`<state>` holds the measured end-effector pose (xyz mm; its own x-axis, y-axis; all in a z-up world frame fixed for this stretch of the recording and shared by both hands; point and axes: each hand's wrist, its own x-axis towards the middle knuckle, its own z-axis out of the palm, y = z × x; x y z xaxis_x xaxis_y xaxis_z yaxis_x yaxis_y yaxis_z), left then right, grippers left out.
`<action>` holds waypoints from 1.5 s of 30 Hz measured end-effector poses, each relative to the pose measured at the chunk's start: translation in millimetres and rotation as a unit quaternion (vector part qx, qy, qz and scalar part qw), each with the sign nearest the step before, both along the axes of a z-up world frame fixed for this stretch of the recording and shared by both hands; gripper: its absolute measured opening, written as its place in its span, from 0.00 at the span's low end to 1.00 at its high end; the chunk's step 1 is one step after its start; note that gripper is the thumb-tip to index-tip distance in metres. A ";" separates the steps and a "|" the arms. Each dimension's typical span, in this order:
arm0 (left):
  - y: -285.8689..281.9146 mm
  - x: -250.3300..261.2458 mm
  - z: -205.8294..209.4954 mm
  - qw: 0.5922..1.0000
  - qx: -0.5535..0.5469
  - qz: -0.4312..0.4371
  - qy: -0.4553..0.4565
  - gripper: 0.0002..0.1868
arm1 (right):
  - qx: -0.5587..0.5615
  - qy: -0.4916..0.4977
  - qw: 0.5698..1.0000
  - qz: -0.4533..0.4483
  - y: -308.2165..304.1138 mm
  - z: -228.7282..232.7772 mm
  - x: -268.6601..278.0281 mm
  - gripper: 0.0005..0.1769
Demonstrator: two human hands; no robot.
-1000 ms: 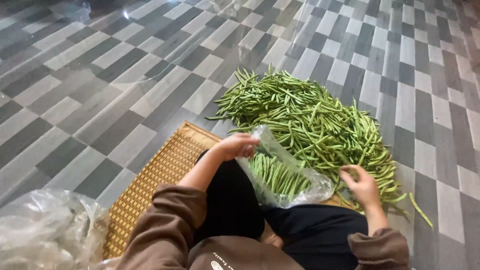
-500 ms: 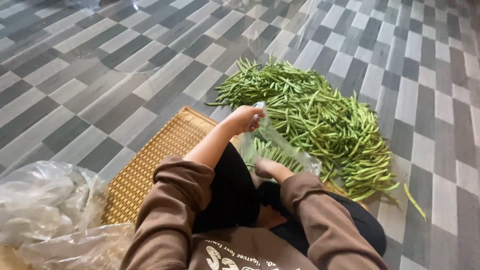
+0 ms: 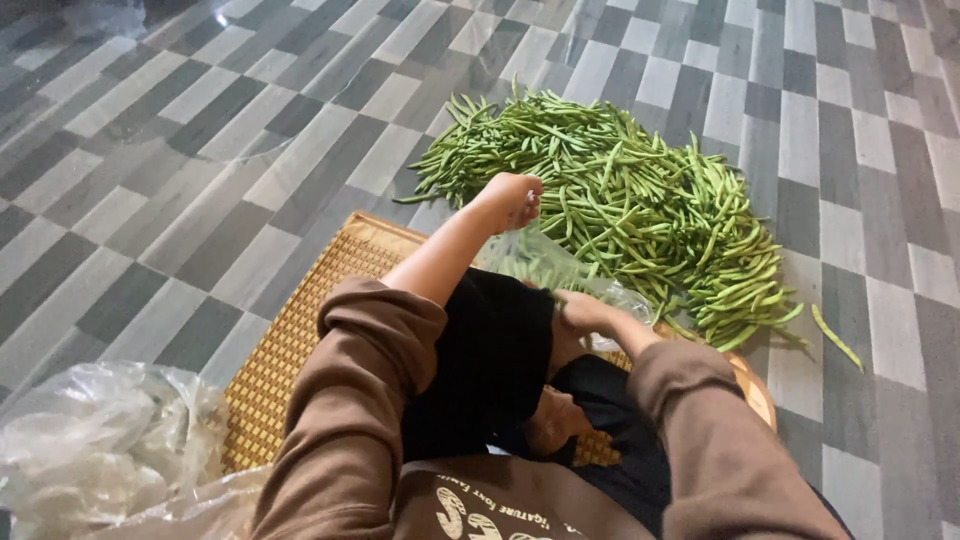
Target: The person is sitting on a mat on the floor, picking up green beans from a large pile and placing them into a clear plastic bag.
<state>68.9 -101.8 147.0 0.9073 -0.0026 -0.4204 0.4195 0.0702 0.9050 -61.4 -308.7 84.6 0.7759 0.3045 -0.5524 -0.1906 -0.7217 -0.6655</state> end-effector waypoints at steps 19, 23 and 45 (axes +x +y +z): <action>-3.8 -13.4 31.2 0.989 -0.133 -0.039 0.050 0.06 | 0.000 0.015 0.997 0.082 69.2 -10.4 -110.4 0.28; -5.4 -15.4 28.1 0.982 -0.170 -0.047 0.063 0.06 | -0.122 -0.170 0.936 0.284 68.6 -121.5 -86.0 0.17; 32.2 -54.8 31.2 0.979 -0.199 -0.034 0.037 0.06 | 0.201 0.033 0.979 -0.024 -33.0 171.5 -5.3 0.25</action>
<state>14.1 -69.7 178.3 0.8667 -0.2378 -0.4384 0.4984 0.3806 0.7789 -66.7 -341.7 256.0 0.7612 0.4719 -0.4448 -0.2706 -0.3922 -0.8792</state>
